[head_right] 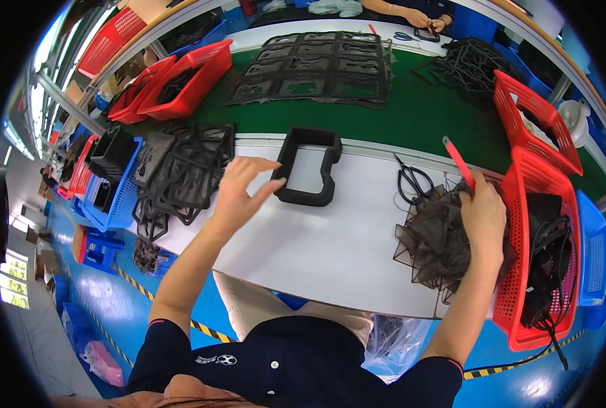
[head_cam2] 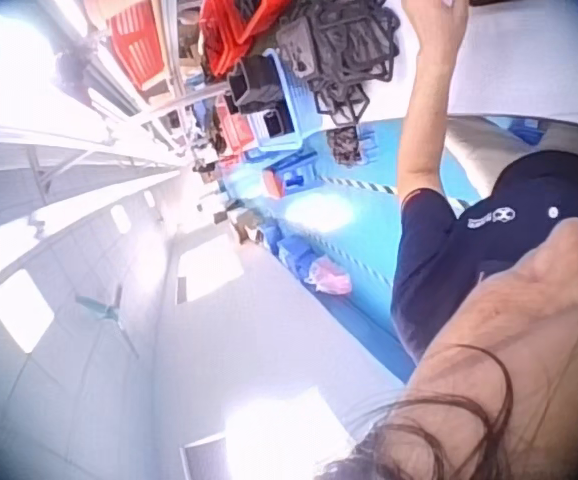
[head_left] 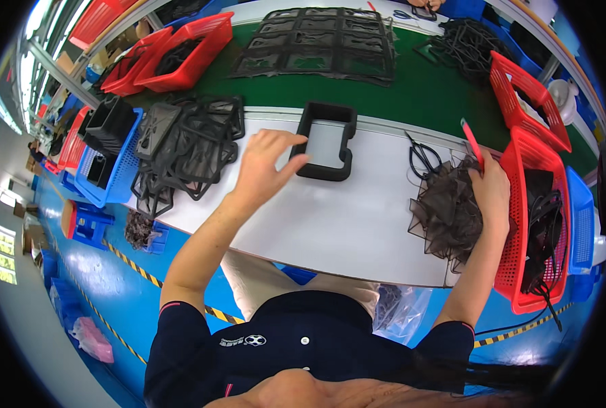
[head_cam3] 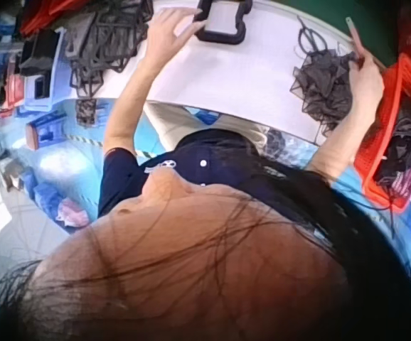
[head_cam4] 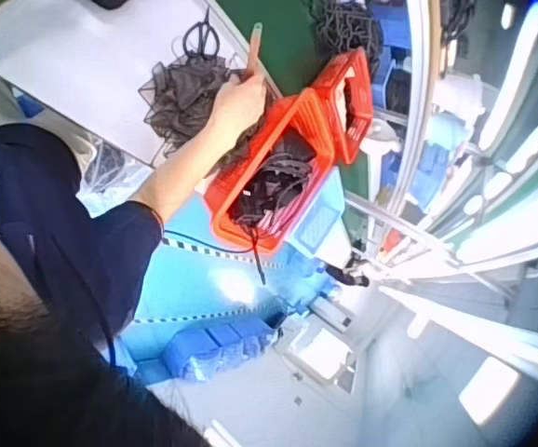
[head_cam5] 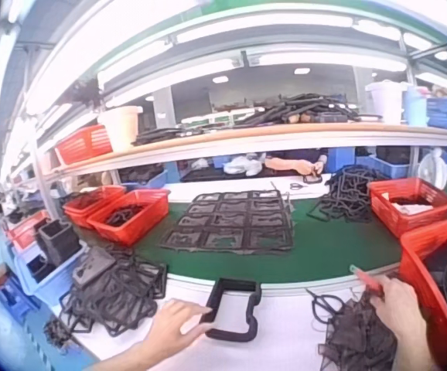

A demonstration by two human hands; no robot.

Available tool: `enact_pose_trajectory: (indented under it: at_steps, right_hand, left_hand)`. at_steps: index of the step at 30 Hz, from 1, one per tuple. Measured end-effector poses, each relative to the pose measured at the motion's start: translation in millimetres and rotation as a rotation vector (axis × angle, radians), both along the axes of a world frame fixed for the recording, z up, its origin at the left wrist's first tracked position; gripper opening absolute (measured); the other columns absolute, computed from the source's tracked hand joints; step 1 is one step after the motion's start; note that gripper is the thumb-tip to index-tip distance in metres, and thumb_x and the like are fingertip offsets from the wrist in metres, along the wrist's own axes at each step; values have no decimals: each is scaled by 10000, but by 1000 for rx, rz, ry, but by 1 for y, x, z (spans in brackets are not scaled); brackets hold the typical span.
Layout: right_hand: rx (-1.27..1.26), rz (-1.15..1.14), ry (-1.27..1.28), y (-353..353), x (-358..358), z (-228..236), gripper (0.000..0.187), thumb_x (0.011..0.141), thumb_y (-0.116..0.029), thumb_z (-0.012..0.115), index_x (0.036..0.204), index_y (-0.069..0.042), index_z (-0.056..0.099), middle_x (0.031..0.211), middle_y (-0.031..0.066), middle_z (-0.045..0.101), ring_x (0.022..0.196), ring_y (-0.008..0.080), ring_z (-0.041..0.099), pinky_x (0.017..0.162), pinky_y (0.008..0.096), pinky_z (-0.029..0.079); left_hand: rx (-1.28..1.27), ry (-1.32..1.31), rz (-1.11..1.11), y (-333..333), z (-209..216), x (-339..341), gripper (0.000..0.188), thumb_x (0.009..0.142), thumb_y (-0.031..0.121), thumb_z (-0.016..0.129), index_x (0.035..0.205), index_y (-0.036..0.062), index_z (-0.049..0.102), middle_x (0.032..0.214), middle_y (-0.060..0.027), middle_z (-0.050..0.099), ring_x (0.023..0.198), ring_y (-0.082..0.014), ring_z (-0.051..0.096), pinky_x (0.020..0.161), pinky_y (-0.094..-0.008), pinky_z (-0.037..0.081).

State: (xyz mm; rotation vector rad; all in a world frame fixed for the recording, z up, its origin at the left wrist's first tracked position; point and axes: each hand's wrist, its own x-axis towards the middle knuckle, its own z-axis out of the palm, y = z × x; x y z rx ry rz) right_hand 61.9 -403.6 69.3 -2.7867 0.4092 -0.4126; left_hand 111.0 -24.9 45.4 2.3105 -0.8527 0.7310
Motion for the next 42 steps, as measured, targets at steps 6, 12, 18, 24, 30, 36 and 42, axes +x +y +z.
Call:
enact_pose_trajectory:
  at_steps: [6,12,18,24,30,36,42]
  right_hand:
    - [220,20,-168,9,-20,-23,315,852,-35,514,1166,-27,521,1094,195,577,1009,372,555,875,412,418]
    - [527,264,-401,77,-20,-13,72,837,-45,594,849,26,600,752,92,569,618,175,514,600,280,431]
    - [711,389,-285,102,-32,-21,84,835,-50,598,900,1,608,751,63,552,633,139,499,591,257,416]
    - [1240,496,-162,106,-27,-35,179,858,-71,590,1025,-8,601,768,22,564,682,85,530,631,230,483]
    - [1505,625,-99,126,-16,-24,290,925,-163,529,1091,73,557,937,154,653,748,155,652,666,253,543]
    - [1644,590,-188,115,-30,-28,311,958,-173,461,1113,80,551,1048,211,622,847,212,665,719,271,558]
    - [1657,596,-190,112,-46,-44,323,951,-210,485,1130,48,562,1090,180,608,886,228,654,752,293,548]
  left_hand:
    - [235,59,526,127,-7,56,291,780,152,639,1056,61,620,994,-125,616,948,-312,543,848,-380,432]
    - [800,92,1035,182,-1,119,290,747,343,669,924,114,667,953,-88,633,979,-264,557,808,-417,411]
    - [310,124,820,169,22,109,216,727,277,697,818,81,681,858,-88,660,863,-235,613,730,-373,458]
    - [-284,347,396,119,70,31,198,771,169,696,878,9,651,779,-73,668,637,-131,629,605,-240,477]
    - [-647,1041,-84,68,87,-33,198,865,194,624,944,33,540,720,-67,640,526,-77,584,466,-175,459]
    - [-253,936,-407,28,65,-63,185,679,-1,689,819,51,579,767,-46,612,822,-204,596,819,-371,466]
    - [113,346,-163,22,-27,-79,244,636,-101,576,766,100,626,1408,-134,354,1282,-372,347,1027,-470,317]
